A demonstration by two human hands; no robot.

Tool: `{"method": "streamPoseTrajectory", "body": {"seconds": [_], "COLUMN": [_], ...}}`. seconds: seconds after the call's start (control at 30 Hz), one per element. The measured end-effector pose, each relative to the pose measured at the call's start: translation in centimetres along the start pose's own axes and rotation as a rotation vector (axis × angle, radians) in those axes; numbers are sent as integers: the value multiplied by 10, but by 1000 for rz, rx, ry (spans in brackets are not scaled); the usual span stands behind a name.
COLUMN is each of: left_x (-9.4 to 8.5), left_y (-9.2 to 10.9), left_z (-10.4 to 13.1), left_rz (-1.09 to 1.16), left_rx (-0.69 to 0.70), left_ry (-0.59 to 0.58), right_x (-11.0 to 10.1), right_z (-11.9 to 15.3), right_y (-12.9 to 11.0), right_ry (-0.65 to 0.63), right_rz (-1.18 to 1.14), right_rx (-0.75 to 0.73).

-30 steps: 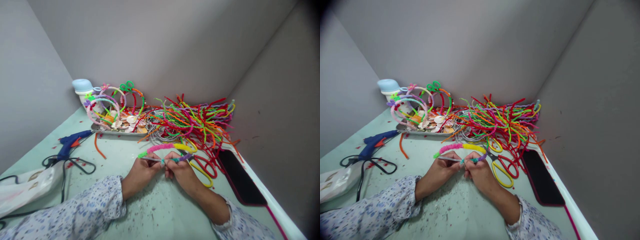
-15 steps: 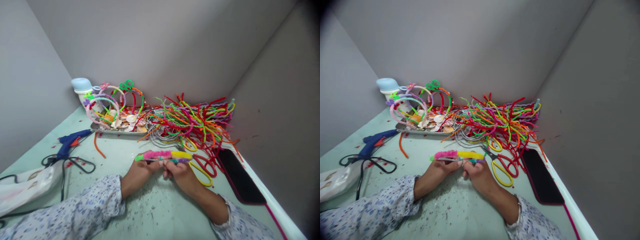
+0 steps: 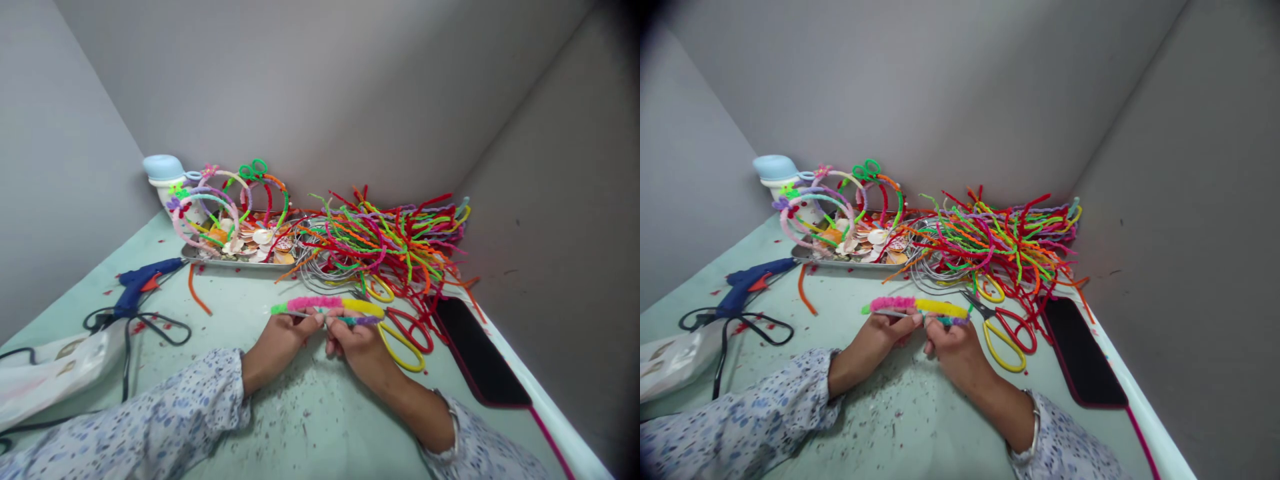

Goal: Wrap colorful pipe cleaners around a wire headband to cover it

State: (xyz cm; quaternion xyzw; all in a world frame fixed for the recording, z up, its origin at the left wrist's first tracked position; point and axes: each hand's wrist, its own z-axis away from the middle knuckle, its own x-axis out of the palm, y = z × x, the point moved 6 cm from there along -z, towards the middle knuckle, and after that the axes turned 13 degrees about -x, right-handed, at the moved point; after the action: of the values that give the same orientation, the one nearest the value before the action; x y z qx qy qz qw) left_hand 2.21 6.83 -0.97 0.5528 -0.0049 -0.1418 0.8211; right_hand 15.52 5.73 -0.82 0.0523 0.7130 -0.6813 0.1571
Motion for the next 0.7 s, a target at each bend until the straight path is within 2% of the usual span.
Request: {"method": "streamPoseTrajectory", "body": {"seconds": [0.1,0.23,0.47,0.57,0.7], "left_x": [0,0,-6,-4,0], "left_y": [2,5,2,2,-2], "left_z": [-1,-1,0,0,-2], "left_rz": [-15,-16,-62,-8,174], "left_rx": [23,73,-24,25,56], "left_ry": [16,17,139,90,0], "right_x": [0,2,3,0,0], "right_z": [-1,-1,2,5,10], "right_y": [2,1,-3,-10,-17], "right_ry": [25,21,57,95,110], "right_rz": [-56,-95,86,225,313], "right_rx": [35,0,-107,-243,-398]}}
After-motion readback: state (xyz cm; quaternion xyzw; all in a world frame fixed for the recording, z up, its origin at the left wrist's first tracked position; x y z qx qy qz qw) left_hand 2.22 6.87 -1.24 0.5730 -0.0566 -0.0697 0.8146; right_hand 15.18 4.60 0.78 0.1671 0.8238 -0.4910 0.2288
